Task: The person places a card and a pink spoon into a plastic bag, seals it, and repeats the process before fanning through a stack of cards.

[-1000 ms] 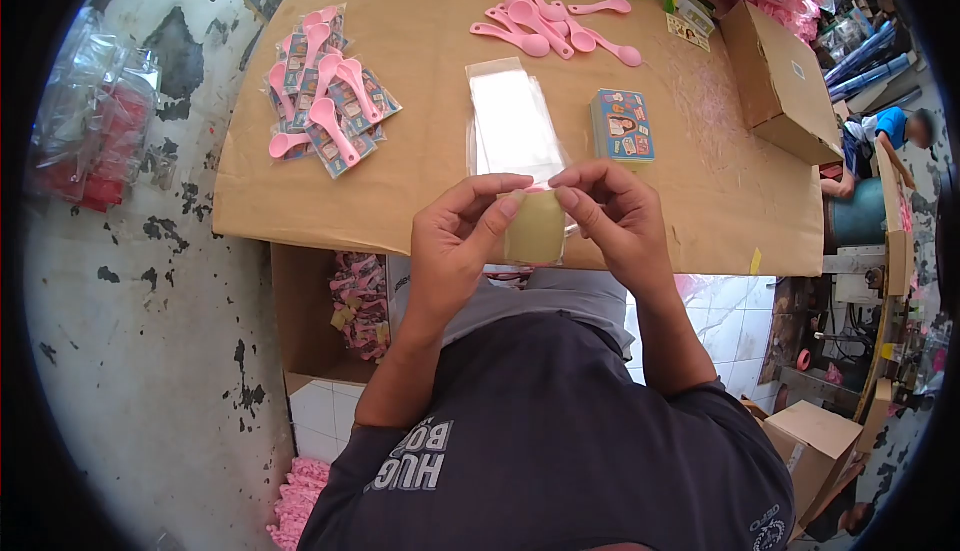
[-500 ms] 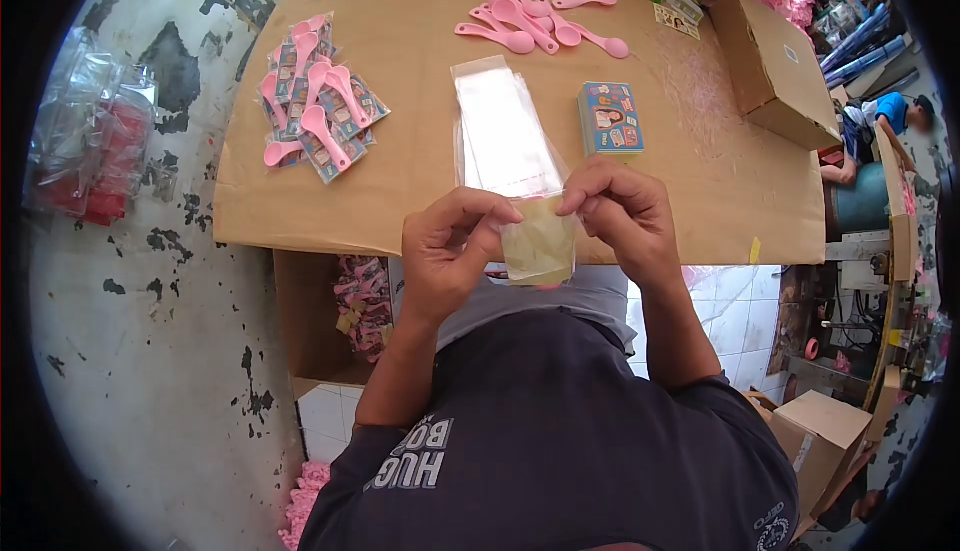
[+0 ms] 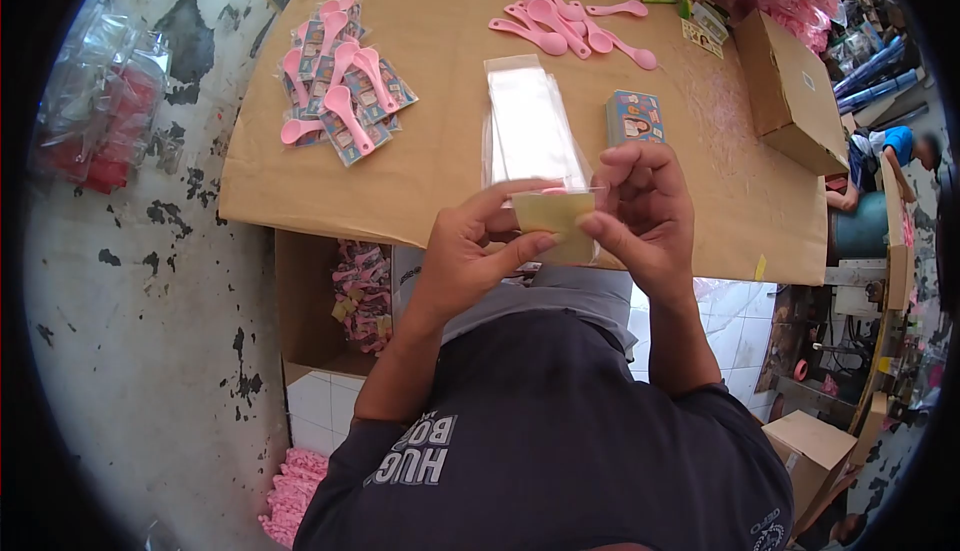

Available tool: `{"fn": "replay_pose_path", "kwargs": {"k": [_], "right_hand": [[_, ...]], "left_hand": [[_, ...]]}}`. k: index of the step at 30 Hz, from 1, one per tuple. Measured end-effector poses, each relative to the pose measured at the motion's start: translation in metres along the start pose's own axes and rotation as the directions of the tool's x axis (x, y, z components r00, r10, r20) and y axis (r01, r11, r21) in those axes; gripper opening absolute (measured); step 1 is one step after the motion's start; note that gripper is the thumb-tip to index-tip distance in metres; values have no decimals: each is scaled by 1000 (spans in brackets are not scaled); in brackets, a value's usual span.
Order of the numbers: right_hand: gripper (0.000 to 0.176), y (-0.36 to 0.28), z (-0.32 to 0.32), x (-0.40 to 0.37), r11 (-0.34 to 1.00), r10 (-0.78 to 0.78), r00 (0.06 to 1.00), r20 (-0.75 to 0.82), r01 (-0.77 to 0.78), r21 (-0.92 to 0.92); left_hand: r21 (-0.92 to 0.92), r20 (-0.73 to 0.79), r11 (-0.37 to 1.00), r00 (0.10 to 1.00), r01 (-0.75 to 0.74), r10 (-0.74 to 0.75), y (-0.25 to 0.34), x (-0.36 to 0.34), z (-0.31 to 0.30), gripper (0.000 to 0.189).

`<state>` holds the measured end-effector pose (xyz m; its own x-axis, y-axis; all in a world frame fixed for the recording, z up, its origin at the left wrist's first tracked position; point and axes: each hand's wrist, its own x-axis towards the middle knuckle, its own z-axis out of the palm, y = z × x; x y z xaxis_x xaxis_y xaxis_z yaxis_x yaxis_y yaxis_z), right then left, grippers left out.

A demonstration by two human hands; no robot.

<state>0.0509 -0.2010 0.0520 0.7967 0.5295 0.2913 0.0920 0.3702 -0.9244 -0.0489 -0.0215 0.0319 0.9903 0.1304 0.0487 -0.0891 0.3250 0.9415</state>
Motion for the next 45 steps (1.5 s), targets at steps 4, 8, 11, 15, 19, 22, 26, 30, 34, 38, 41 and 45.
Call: {"fn": "replay_pose_path", "kwargs": {"k": [4,8,11,15,19,22,26,30,34,38,41,45], "right_hand": [[50,3,-4,4,925,34,998,59,-9,-379],[43,12,-14,6,675,-113,993,41,107,-730],[28,7,-32,8,605,-209,978,-26,108,-788],[16,-2,-58,15,516,-291,938,-191,-15,-856],[30,3,-82,23,470,-193,912,-362,-238,-850],[40,17,-95,28,465,-70,911,-406,-330,-821],[44,20,-95,34,567,74,886,-458,-415,-712],[42,34,-116,35,639,80,889,-452,-394,-660],[32,35,-124,35,692,34,885,-464,-356,-628],[24,23,-107,35,638,-211,850,-482,-254,-727],[25,12,-91,32,739,-193,855,-481,-196,-645],[25,8,-57,25,891,-51,927,-373,-126,-436]], "left_hand": [[114,-68,981,984,-158,166,1,2,-7,31],[420,-176,817,848,-396,501,11,20,-44,23],[743,-96,556,763,-372,639,34,47,-82,26],[909,-291,408,833,86,472,51,59,-94,30],[911,-223,412,805,-29,550,18,62,-71,22],[849,-289,516,920,117,267,-5,68,-40,26],[899,-254,419,932,130,257,-21,74,-31,34],[830,-295,541,931,137,216,-29,76,-41,32],[773,-291,629,924,75,248,-36,76,-49,22],[791,-287,611,904,38,316,-37,74,-49,21],[719,-328,694,898,36,294,-35,71,-48,19],[236,-427,961,872,-147,239,-39,70,-57,17]]}}
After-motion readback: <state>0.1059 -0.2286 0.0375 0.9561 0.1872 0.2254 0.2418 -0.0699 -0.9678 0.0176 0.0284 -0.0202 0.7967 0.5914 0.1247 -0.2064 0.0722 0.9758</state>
